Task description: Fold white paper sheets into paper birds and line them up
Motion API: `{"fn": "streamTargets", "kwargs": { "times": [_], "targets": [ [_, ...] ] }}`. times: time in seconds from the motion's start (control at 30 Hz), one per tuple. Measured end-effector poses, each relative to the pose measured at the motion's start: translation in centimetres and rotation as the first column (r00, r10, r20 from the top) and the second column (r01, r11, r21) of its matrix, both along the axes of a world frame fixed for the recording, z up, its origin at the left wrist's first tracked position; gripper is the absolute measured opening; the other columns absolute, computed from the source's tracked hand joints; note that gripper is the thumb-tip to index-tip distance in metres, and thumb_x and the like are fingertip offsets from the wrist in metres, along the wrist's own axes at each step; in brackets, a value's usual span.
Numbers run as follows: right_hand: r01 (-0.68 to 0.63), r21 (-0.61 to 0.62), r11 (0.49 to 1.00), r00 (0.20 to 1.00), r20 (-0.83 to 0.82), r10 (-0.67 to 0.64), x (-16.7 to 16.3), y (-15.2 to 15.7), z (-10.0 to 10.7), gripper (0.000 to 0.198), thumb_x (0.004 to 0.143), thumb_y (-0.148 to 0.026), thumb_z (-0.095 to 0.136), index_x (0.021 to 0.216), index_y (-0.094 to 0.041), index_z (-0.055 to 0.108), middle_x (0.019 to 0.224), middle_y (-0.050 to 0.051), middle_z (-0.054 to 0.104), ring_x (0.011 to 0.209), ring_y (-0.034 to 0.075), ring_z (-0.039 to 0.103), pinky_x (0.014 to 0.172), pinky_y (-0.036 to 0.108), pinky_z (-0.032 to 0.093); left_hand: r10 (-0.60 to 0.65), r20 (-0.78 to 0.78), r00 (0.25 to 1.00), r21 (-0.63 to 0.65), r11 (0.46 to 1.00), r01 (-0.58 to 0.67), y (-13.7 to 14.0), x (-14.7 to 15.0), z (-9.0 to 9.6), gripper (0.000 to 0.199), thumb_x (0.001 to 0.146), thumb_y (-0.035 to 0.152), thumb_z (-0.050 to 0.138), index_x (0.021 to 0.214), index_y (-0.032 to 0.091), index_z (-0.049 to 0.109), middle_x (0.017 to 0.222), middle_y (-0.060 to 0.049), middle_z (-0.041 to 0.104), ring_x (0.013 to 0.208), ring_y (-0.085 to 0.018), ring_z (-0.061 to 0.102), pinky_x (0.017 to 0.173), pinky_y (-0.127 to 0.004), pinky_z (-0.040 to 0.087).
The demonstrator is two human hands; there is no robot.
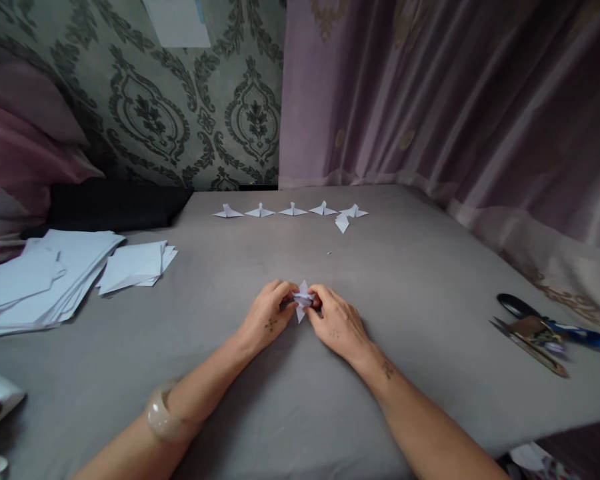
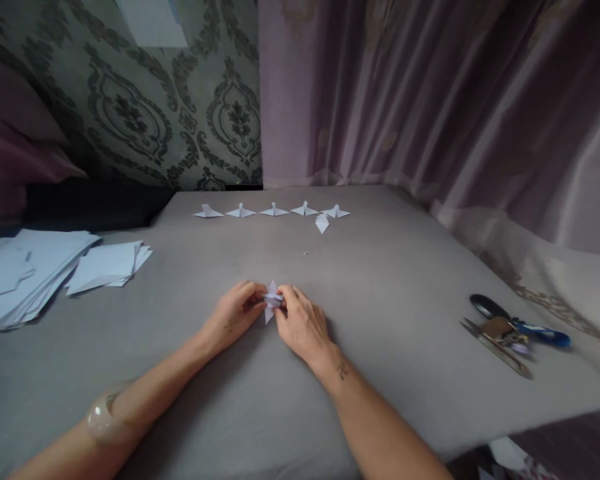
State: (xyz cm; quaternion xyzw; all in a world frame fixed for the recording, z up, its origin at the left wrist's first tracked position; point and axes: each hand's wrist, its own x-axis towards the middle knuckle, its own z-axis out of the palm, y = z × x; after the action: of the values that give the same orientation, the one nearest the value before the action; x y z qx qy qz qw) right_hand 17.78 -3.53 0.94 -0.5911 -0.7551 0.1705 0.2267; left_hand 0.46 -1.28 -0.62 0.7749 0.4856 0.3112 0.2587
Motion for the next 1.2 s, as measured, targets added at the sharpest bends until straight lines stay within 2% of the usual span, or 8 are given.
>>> {"fn": "streamTargets", "kwargs": {
  "times": [0.1,0.3,0.5,0.73,0.9,1.03,1.1,1.2],
  "targets": [
    [-0.022,-0.001,1.000,0.999,0.025,0.022,0.0,-0.1,0.2,0.018,0.086,-0.025,0.054,0.103,-0.026,0.056,0.093,0.000,0.062,0.075,0.015,0.059,0.064,0.025,0.038,-0.008,-0.032,0.999,0.007,1.000,0.008,0.2,0.1,-0.3,0.022,0.083,0.018,0.054,0.104,0.020,0.061,0.089,-0.005,0.058,0.079,-0.015,0.055,0.070,-0.025,0.044],
    [-0.006,-0.022,1.000,0.998,0.057,0.007,-0.1,0.0,-0.1,0.018,0.087,-0.030,0.053,0.102,-0.024,0.061,0.093,0.002,0.061,0.078,0.016,0.060,0.066,0.025,0.040,-0.003,-0.070,0.998,-0.009,1.000,0.002,0.5,0.1,-0.4,0.018,0.085,0.022,0.054,0.097,0.018,0.068,0.088,-0.007,0.059,0.080,-0.017,0.056,0.072,-0.027,0.044],
    [0.003,-0.045,0.999,0.998,-0.061,-0.006,0.1,0.6,-0.3,0.020,0.085,-0.029,0.057,0.101,-0.023,0.067,0.087,0.002,0.061,0.077,0.014,0.059,0.071,0.025,0.043,0.009,-0.081,0.997,-0.042,0.999,-0.013,0.8,0.2,0.1,0.018,0.086,0.023,0.054,0.092,0.018,0.071,0.085,-0.006,0.060,0.076,-0.016,0.057,0.070,-0.026,0.044],
    [0.005,-0.028,1.000,0.983,-0.184,-0.010,0.5,1.3,-1.1,0.018,0.085,-0.023,0.057,0.091,-0.023,0.073,0.085,0.002,0.063,0.070,0.012,0.058,0.066,0.022,0.043,-0.032,-0.148,0.988,0.105,0.993,0.048,1.0,0.0,-0.3,0.021,0.089,0.022,0.050,0.086,0.019,0.071,0.086,-0.006,0.060,0.083,-0.017,0.055,0.074,-0.027,0.044],
    [-0.089,0.007,0.996,0.991,-0.100,0.089,0.8,1.8,-0.5,0.018,0.086,-0.023,0.056,0.087,-0.023,0.074,0.083,0.002,0.063,0.071,0.012,0.058,0.065,0.023,0.041,-0.029,-0.213,0.977,0.155,0.986,0.063,0.9,-0.1,-0.2,0.023,0.090,0.022,0.047,0.088,0.020,0.070,0.088,-0.005,0.061,0.086,-0.018,0.054,0.074,-0.027,0.044],
    [-0.242,0.066,0.968,0.970,0.006,0.242,1.3,2.8,-0.2,0.018,0.087,-0.021,0.055,0.087,-0.024,0.073,0.086,0.001,0.062,0.072,0.012,0.057,0.064,0.023,0.038,-0.001,-0.206,0.979,0.146,0.989,0.032,1.0,-0.3,-0.5,0.020,0.089,0.023,0.049,0.086,0.019,0.069,0.088,-0.006,0.061,0.085,-0.017,0.056,0.075,-0.027,0.045],
    [-0.316,0.084,0.945,0.948,-0.014,0.319,1.6,3.5,-0.4,0.017,0.087,-0.020,0.055,0.088,-0.022,0.072,0.086,0.001,0.061,0.072,0.011,0.056,0.066,0.022,0.039,0.010,-0.218,0.976,0.147,0.989,0.022,1.1,-0.3,-0.7,0.020,0.089,0.023,0.049,0.086,0.018,0.068,0.088,-0.006,0.062,0.085,-0.018,0.057,0.075,-0.027,0.045],
    [-0.361,0.111,0.926,0.927,-0.067,0.369,1.9,4.3,-0.8,0.016,0.087,-0.019,0.055,0.088,-0.020,0.071,0.085,0.002,0.060,0.072,0.011,0.056,0.067,0.022,0.040,0.020,-0.261,0.965,0.160,0.987,0.023,1.1,-0.2,-0.8,0.020,0.089,0.023,0.047,0.085,0.018,0.066,0.089,-0.006,0.062,0.085,-0.018,0.058,0.074,-0.027,0.045]
  ]
}}
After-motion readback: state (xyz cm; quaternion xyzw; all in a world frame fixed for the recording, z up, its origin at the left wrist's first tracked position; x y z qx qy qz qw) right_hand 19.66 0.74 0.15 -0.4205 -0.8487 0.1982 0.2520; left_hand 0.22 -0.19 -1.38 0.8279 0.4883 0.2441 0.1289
